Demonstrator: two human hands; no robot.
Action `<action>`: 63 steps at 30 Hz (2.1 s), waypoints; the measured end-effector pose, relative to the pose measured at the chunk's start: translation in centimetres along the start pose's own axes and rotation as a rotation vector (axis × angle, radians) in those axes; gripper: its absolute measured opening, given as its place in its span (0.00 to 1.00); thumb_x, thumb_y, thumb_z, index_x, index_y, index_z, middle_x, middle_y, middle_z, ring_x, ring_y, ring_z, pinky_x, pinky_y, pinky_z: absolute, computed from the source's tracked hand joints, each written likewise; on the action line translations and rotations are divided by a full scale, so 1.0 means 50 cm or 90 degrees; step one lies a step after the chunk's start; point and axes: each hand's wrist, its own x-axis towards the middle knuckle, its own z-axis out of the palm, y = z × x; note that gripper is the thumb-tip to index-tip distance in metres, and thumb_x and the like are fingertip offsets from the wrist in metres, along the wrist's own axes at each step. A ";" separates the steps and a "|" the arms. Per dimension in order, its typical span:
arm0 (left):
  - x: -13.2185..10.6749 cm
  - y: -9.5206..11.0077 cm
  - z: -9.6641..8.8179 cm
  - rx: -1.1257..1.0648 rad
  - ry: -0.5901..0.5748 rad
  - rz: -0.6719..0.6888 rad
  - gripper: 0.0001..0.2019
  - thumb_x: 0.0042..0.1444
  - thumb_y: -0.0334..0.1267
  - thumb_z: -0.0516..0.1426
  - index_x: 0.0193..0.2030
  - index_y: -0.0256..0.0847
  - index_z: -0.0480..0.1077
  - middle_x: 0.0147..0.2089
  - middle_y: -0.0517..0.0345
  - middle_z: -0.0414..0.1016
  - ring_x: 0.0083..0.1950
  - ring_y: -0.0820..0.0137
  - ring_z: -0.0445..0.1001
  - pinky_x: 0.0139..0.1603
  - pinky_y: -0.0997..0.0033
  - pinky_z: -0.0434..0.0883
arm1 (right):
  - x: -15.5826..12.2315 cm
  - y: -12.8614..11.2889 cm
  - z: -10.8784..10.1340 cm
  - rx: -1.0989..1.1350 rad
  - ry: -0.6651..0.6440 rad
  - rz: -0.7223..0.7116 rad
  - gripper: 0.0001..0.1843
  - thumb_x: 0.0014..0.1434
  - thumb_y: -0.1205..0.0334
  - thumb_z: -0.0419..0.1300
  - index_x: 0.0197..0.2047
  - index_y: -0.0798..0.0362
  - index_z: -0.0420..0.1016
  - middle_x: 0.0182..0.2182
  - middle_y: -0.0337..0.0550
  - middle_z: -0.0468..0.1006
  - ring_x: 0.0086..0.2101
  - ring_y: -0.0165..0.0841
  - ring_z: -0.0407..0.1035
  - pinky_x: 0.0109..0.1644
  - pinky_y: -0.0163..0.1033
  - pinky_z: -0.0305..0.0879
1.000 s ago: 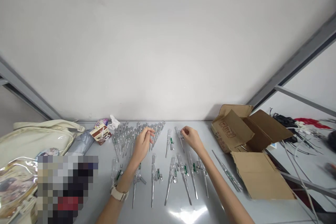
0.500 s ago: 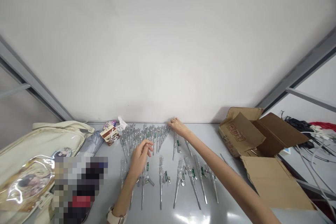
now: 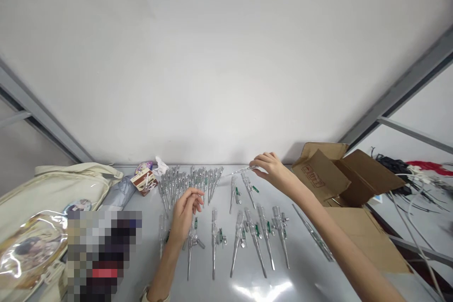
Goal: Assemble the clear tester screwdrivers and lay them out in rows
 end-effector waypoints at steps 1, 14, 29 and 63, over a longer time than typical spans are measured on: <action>-0.008 0.000 0.006 -0.037 -0.011 -0.008 0.14 0.59 0.46 0.51 0.38 0.40 0.72 0.29 0.58 0.72 0.27 0.72 0.68 0.27 0.73 0.62 | -0.022 -0.018 -0.010 0.076 0.035 0.052 0.09 0.66 0.63 0.55 0.45 0.50 0.76 0.39 0.47 0.76 0.40 0.40 0.68 0.49 0.47 0.61; -0.142 0.003 0.170 -0.223 -0.093 -0.196 0.23 0.57 0.60 0.56 0.45 0.41 0.73 0.51 0.47 0.77 0.52 0.58 0.75 0.51 0.65 0.71 | -0.190 -0.320 0.088 0.434 0.082 0.217 0.13 0.67 0.61 0.53 0.54 0.42 0.69 0.42 0.44 0.74 0.41 0.37 0.70 0.45 0.41 0.69; -0.112 0.012 0.123 -0.403 -0.001 -0.194 0.26 0.55 0.53 0.62 0.56 0.44 0.66 0.47 0.51 0.77 0.57 0.56 0.74 0.62 0.54 0.69 | -0.516 -0.006 0.189 -0.297 0.060 0.508 0.19 0.61 0.56 0.48 0.43 0.55 0.76 0.35 0.56 0.77 0.35 0.50 0.69 0.38 0.50 0.61; -0.087 0.054 0.098 -1.059 -0.003 -0.187 0.10 0.68 0.28 0.43 0.34 0.40 0.56 0.29 0.63 0.56 0.29 0.78 0.63 0.34 0.74 0.66 | -0.269 -0.325 0.068 0.599 0.036 0.346 0.16 0.68 0.54 0.53 0.53 0.44 0.76 0.38 0.43 0.77 0.39 0.34 0.73 0.43 0.34 0.70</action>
